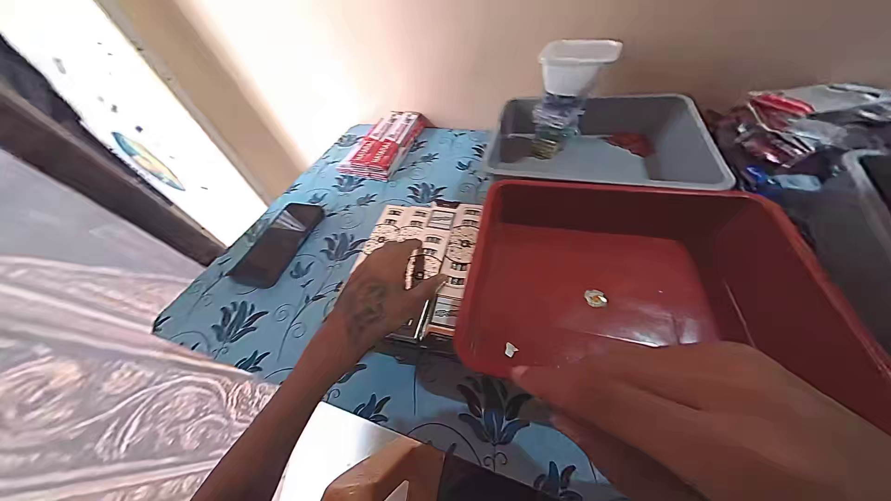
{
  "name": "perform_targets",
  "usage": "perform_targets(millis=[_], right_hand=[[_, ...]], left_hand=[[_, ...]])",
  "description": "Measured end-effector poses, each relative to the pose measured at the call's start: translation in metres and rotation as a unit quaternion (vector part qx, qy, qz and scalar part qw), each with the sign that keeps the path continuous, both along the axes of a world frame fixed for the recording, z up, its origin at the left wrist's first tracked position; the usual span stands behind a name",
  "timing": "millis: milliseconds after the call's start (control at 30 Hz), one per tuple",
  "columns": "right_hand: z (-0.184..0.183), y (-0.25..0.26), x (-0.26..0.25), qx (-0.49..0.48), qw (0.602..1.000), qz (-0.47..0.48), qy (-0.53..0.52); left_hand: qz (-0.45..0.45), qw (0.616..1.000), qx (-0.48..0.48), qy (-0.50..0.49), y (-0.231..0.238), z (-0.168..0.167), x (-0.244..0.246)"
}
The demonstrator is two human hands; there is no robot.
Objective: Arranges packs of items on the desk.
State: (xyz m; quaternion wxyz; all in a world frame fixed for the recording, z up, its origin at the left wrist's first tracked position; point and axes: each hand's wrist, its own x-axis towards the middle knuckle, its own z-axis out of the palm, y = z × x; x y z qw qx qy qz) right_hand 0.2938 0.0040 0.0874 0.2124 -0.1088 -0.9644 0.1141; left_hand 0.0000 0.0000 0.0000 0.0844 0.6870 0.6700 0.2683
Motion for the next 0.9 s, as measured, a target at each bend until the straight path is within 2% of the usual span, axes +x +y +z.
perform_targets(millis=[167, 400, 500, 700, 800, 900], right_hand=[[0.015, 0.0, 0.006, -0.032, 0.998, -0.017, -0.052], [0.015, 0.006, 0.008, -0.022, 0.999, -0.017, -0.035], [0.01, 0.001, 0.007, 0.015, 0.995, -0.019, -0.098], [-0.026, -0.025, -0.002, 0.177, 0.942, -0.17, -0.229], [-0.014, -0.039, 0.0, 0.145, 0.914, -0.22, -0.309], [-0.001, -0.041, 0.006, 0.084, 0.901, -0.216, -0.365]], left_hand=[[0.047, 0.995, -0.084, -0.003, 0.026, 0.017, 0.012], [0.093, 0.989, -0.111, 0.028, 0.054, 0.015, 0.019], [0.097, 0.988, -0.12, 0.033, 0.068, 0.016, 0.019], [0.104, 0.985, -0.132, 0.048, 0.09, 0.025, 0.017], [0.094, 0.984, -0.142, 0.053, 0.093, 0.027, 0.013], [0.08, 0.98, -0.173, 0.051, 0.091, 0.032, 0.012]])
